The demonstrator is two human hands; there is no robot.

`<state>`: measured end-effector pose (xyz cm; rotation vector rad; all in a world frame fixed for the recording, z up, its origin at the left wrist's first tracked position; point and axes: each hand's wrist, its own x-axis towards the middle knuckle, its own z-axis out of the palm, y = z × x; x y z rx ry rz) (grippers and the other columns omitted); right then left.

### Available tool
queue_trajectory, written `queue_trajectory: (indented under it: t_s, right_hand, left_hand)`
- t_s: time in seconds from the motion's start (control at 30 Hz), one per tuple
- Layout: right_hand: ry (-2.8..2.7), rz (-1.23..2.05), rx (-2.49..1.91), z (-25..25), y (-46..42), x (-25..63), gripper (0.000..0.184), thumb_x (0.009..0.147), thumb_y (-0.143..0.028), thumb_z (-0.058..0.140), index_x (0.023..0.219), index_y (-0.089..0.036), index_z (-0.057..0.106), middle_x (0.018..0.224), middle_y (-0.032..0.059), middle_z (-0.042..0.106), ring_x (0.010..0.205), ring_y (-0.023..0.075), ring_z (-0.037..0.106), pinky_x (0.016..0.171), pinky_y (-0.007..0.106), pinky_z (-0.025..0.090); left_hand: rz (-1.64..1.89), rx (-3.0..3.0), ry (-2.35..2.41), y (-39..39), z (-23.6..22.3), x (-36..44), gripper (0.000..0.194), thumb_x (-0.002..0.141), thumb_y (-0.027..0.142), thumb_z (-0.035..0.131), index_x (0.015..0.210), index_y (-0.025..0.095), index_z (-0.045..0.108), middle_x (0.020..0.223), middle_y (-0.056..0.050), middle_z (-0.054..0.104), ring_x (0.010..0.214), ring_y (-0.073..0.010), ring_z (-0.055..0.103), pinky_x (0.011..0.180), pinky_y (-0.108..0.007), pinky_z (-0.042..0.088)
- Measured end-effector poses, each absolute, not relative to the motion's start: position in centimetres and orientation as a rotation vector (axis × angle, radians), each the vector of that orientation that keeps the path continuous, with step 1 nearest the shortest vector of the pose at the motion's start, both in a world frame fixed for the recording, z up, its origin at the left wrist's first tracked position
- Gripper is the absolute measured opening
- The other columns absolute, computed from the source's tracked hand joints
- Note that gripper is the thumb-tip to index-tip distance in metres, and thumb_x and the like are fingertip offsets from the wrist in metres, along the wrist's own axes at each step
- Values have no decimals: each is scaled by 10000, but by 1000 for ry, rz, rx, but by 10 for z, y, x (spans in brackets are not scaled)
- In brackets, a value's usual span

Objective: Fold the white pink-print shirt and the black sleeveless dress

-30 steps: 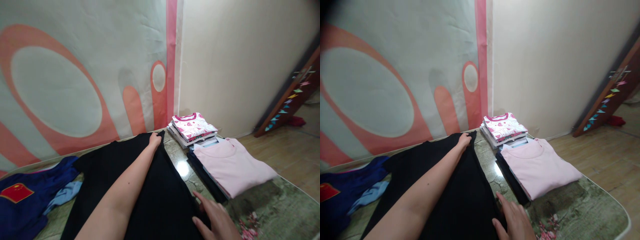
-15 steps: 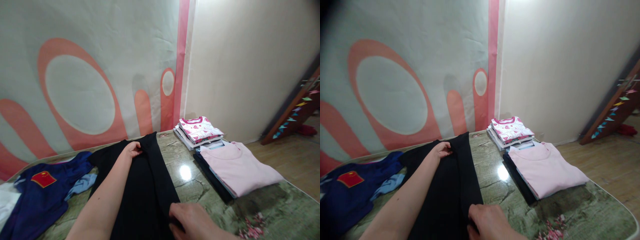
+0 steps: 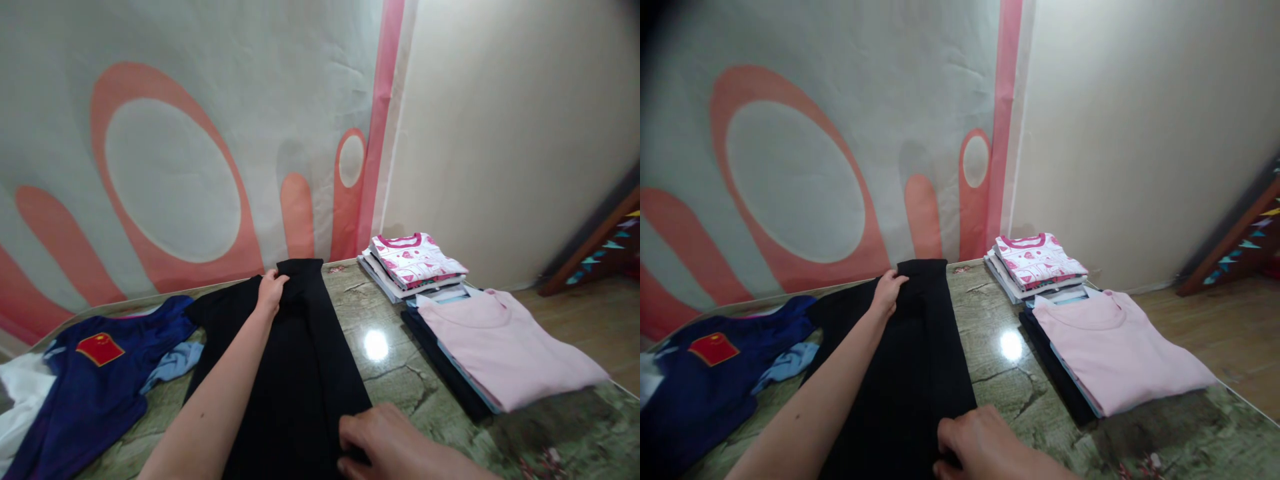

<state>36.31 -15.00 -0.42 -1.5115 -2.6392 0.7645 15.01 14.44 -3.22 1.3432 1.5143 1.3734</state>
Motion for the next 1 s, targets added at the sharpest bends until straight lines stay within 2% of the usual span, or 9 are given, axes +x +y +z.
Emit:
queue_trajectory:
  t_s: [0.2, 0.33, 0.43, 0.57, 0.67, 0.8, 0.93, 1.0]
  right_hand:
    - [-2647, 801, -1483, 8, -152, 362, 115, 791, -310, 635, 881, -240, 647, 825, -9, 728, 715, 165, 667, 534, 229, 293]
    - [-2521, 785, -1530, 19, -153, 361, 83, 814, -285, 582, 844, -219, 620, 778, -8, 708, 696, 149, 647, 556, 227, 296]
    - [-2514, 807, -1509, 24, -155, 361, 91, 817, -299, 574, 839, -218, 609, 758, -13, 695, 688, 143, 638, 557, 225, 290]
    - [-2639, 881, -1507, 25, -156, 363, 74, 799, -291, 605, 838, -230, 618, 790, -11, 706, 688, 144, 638, 534, 226, 261]
    - [-2633, 888, -1493, 28, -156, 369, 62, 809, -277, 576, 812, -224, 608, 745, -13, 692, 646, 126, 614, 522, 224, 252]
    - [-2601, 879, -1405, 27, -158, 374, 70, 811, -261, 549, 775, -211, 583, 686, -22, 657, 591, 102, 565, 515, 215, 252]
    - [-2652, 911, -1395, 21, -159, 375, 80, 803, -289, 576, 815, -215, 605, 698, -12, 653, 591, 113, 555, 508, 227, 234]
    - [-2623, 902, -1417, 21, -159, 375, 110, 827, -311, 562, 809, -211, 604, 697, -6, 646, 609, 120, 553, 523, 228, 248]
  left_hand:
    - [1290, 1198, 1643, 130, -47, 125, 538, 650, 119, 606, 1185, 160, 561, 783, -44, 669, 622, -187, 636, 541, -270, 490]
    - [1317, 1216, 1577, 132, -42, 126, 637, 657, 68, 581, 1268, 235, 513, 931, -39, 681, 717, -162, 663, 608, -242, 508]
    - [1389, 1250, 1597, 132, -41, 127, 629, 652, 43, 582, 1247, 241, 527, 1010, -47, 677, 827, -179, 669, 698, -260, 517]
    - [1351, 1253, 1649, 130, -46, 126, 470, 610, 96, 699, 1067, 169, 616, 939, -79, 694, 878, -248, 665, 761, -321, 518]
    - [1376, 1254, 1627, 133, -47, 127, 397, 685, 166, 687, 1073, 172, 605, 952, -69, 695, 898, -229, 663, 800, -318, 517]
    - [1435, 1210, 1629, 137, -46, 125, 469, 767, 174, 618, 1225, 213, 523, 1039, -58, 680, 905, -194, 662, 815, -308, 520]
    - [1416, 1202, 1653, 135, -51, 119, 613, 712, 100, 634, 1293, 248, 509, 1041, -46, 685, 919, -212, 661, 811, -312, 520]
    - [1402, 1264, 1636, 134, -54, 118, 623, 696, 81, 622, 1288, 256, 539, 1031, -32, 694, 925, -211, 659, 822, -306, 514]
